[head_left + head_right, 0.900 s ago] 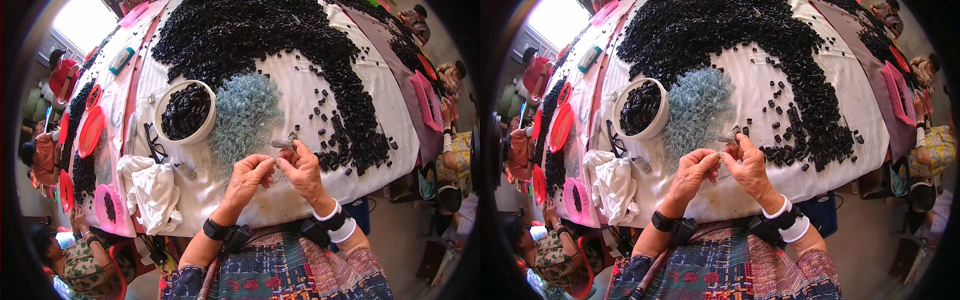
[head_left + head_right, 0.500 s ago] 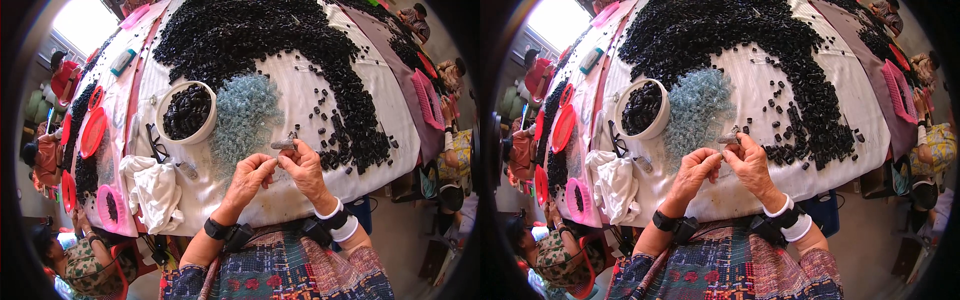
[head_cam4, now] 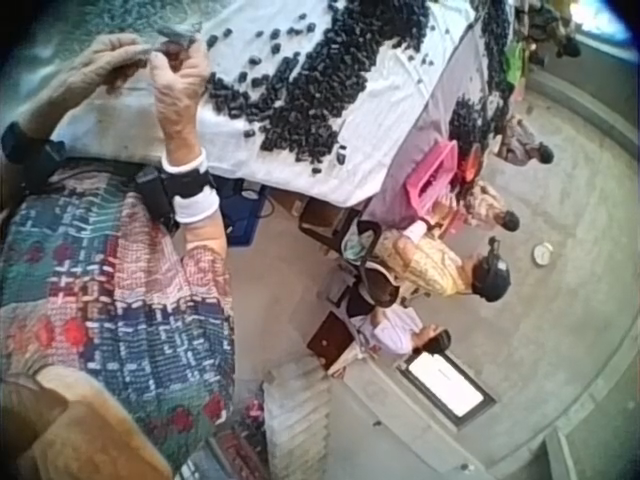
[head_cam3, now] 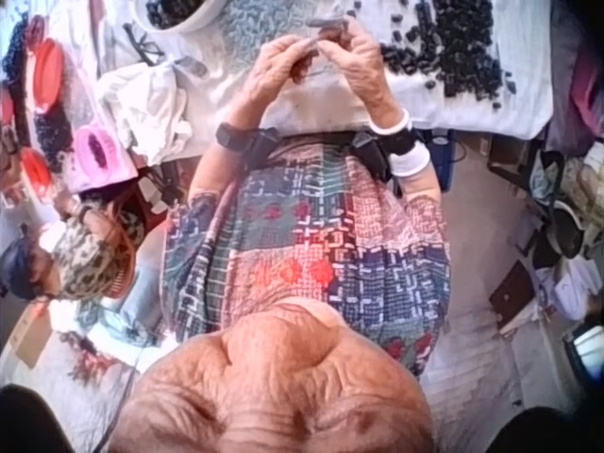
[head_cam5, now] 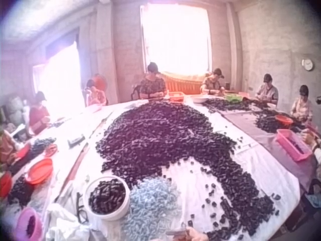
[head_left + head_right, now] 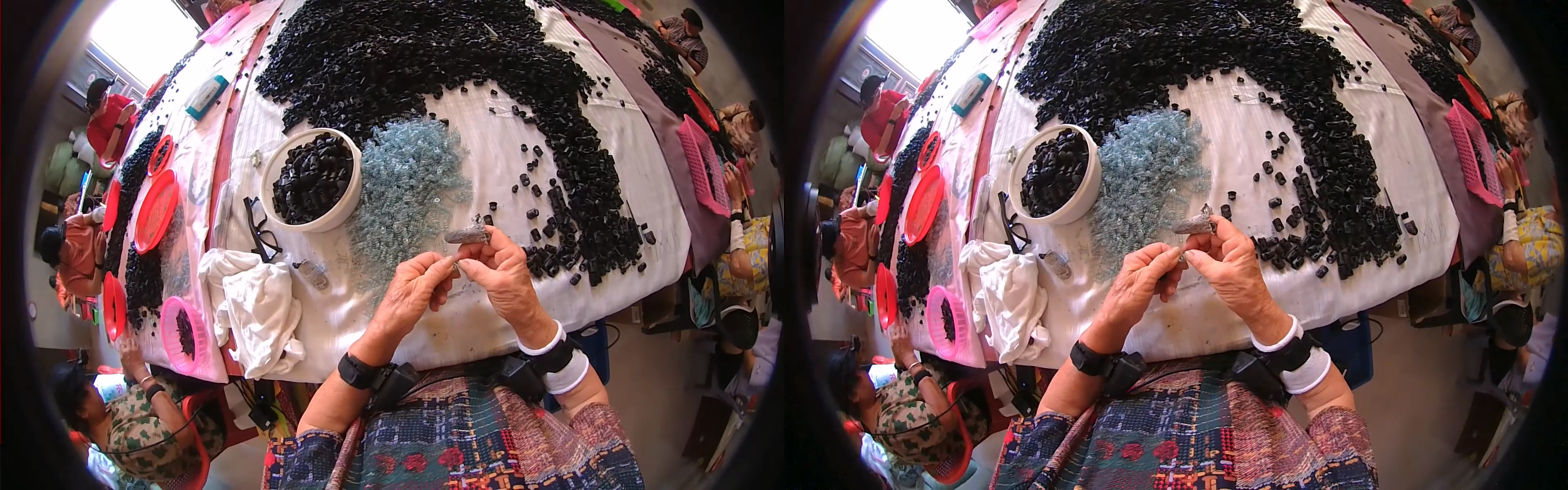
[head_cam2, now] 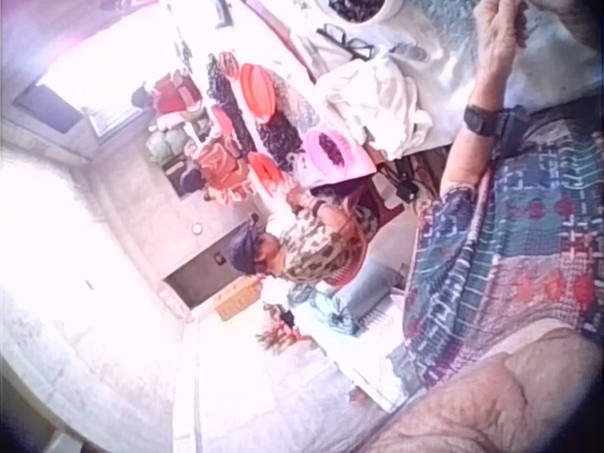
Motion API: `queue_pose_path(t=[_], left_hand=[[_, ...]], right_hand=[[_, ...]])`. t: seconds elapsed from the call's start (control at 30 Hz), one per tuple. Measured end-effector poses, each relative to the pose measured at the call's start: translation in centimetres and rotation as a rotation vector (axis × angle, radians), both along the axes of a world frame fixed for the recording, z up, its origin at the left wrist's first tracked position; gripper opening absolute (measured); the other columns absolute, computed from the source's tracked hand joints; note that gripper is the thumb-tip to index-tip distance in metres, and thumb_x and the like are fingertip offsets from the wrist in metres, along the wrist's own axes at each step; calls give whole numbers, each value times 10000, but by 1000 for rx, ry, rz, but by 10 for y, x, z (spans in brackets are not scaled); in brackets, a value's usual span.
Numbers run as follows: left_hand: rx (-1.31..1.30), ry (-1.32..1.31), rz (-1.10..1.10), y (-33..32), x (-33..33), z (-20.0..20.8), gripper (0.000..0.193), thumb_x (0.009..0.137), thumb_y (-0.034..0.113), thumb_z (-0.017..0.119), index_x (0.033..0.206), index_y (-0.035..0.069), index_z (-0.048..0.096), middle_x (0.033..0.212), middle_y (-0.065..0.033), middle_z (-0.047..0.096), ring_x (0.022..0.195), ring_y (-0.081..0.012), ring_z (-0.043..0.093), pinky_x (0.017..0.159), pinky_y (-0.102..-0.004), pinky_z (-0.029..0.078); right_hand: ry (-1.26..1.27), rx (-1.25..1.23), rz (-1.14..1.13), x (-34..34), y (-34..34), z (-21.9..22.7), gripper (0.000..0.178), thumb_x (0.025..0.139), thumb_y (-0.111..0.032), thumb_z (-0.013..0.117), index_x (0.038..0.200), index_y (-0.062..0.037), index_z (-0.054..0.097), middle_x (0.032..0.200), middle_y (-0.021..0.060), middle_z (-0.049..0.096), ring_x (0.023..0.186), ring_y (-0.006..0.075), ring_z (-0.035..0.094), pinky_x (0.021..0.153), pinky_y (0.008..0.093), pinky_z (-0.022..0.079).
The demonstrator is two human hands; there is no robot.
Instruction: The recorder sorts small black shoe components and inserts blue crystalline material into them on a white workspace.
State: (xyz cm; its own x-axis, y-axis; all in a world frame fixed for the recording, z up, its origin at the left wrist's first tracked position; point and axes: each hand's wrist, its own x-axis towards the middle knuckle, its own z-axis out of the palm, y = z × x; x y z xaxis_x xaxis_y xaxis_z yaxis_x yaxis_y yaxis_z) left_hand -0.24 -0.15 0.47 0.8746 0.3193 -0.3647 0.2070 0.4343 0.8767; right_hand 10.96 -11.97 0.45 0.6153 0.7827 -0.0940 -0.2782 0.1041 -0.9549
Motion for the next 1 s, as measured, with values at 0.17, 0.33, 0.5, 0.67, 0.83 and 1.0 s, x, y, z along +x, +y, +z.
queue_pose_path(t=[0.17, 0.33, 0.5, 0.67, 0.83, 1.0], left_hand=[[-35, -11, 0, 0, -1, 0, 186, 902, 225, 549, 856, 49, 587, 658, 31, 523, 520, -36, 455, 459, -181, 358], [102, -23, 25, -5, 2, 1, 134, 890, 192, 579, 870, 61, 566, 635, 55, 492, 520, -17, 423, 447, -171, 331], [294, -60, -4, -2, 1, -2, 147, 901, 205, 569, 849, 68, 555, 625, 70, 462, 516, -5, 383, 436, -169, 302], [159, -8, -45, 0, 1, 4, 219, 904, 260, 536, 793, 70, 548, 601, 54, 441, 489, -22, 362, 427, -185, 296], [26, 14, -31, 2, -1, 2, 215, 897, 257, 532, 790, 71, 549, 597, 49, 437, 490, -28, 363, 426, -191, 303], [70, 30, 86, -4, 3, 7, 159, 891, 212, 553, 819, 70, 558, 613, 56, 449, 498, -16, 363, 428, -179, 302]], right_hand=[[99, 34, 4, 1, -1, -6, 219, 813, 15, 589, 1022, -9, 529, 828, 34, 610, 711, 74, 555, 618, 202, 451], [135, 21, -50, 0, -1, -5, 210, 809, 8, 597, 1009, -13, 534, 828, 30, 611, 699, 71, 543, 605, 203, 440], [134, 12, -64, -2, 0, -4, 207, 805, 8, 602, 1000, -13, 536, 832, 30, 612, 699, 71, 543, 608, 208, 443], [198, 72, -40, -2, 0, -4, 220, 796, 18, 607, 1003, -14, 536, 825, 33, 612, 688, 75, 538, 600, 205, 434], [241, 70, -61, -3, 1, -4, 214, 795, 25, 605, 996, -14, 539, 818, 33, 609, 673, 73, 531, 595, 202, 429], [232, 61, -80, -3, 2, -4, 205, 796, 26, 604, 987, -14, 543, 812, 33, 608, 668, 73, 531, 595, 201, 430]])
